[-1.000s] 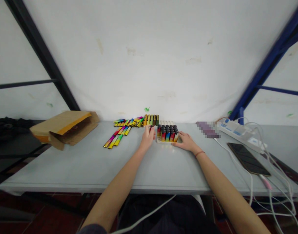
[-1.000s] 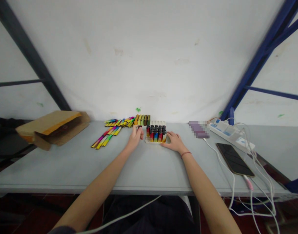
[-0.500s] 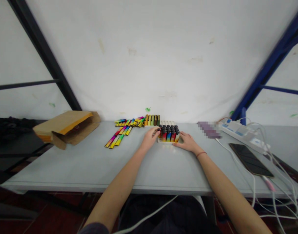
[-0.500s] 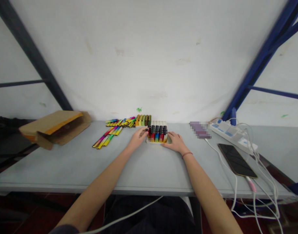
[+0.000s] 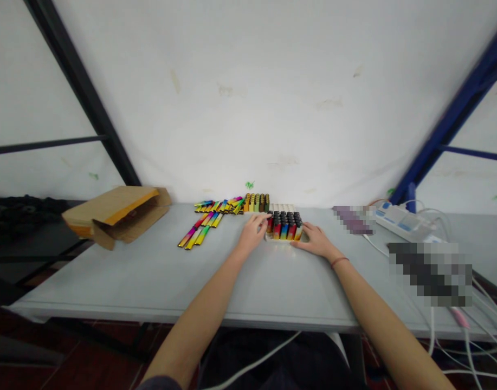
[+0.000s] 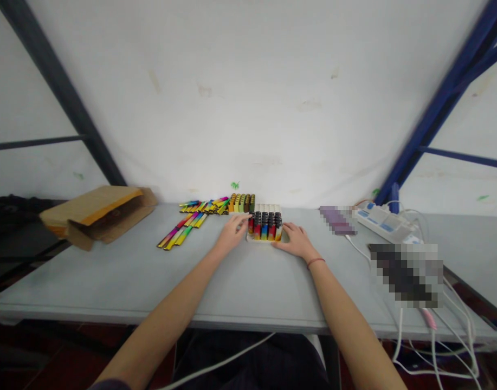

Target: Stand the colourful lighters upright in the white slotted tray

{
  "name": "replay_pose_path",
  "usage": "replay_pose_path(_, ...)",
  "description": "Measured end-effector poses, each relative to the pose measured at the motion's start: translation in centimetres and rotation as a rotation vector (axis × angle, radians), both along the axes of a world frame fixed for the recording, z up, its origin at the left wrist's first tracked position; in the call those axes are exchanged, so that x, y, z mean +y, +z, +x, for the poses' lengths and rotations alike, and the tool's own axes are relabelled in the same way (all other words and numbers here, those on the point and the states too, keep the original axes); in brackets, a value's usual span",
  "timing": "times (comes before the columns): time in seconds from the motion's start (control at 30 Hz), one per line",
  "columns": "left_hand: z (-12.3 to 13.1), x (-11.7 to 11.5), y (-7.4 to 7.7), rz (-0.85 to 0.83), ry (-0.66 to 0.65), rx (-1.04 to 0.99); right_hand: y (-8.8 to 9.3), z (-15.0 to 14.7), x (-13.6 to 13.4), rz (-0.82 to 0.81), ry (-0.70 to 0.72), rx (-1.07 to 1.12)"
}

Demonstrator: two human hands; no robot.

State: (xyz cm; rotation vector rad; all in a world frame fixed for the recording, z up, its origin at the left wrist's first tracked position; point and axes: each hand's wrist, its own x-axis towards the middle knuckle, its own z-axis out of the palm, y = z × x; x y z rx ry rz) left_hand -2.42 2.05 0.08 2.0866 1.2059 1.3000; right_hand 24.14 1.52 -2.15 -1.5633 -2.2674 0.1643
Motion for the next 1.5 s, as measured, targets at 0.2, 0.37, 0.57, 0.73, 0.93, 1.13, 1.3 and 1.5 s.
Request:
replay_pose_path(0.2, -2.0, 1.2, 0.8, 0.087, 0.207, 0.111, 0.1, 0.0, -0.1, -0.005, -0.013, -0.012)
replay_pose_path(0.37, -6.4, 2.3, 0.9, -0.027, 0.657, 0.353, 0.1, 0.0, -0.1, 0.007, 0.001, 0.001)
replay_pose_path(0.57, -7.5, 2.0, 0.3, -0.246, 0.708, 0.633, -0.1, 0.1, 0.0, -0.002, -0.014, -0.004)
replay_pose_path(0.73, -6.2, 1.6, 0.5, -0.224, 0.668, 0.671, 0.0, 0.0, -0.1, -0.001, -0.027, -0.001)
replay_pose_path(0.93, -6.4, 1.2, 1.2, -0.255, 0.666, 0.7, 0.3, -0.2, -0.3, -0.012, -0.032, -0.018)
replay_pose_path(1.13, -6.0, 0.3, 2.0, -0.288, 0.759, 0.698, 0.3, -0.2, -0.2, -0.016, -0.029, -0.019)
replay_pose_path(1.3, -4.8, -0.6, 2.7, -0.405, 0.723, 0.708, 0.2, -0.1, -0.1, -0.013, -0.029, -0.008)
replay_pose_path(1.5, -3.9, -0.7, 2.7, -0.379, 0.575, 0.68, 0.3, -0.5, -0.2, -0.011, -0.051, -0.018)
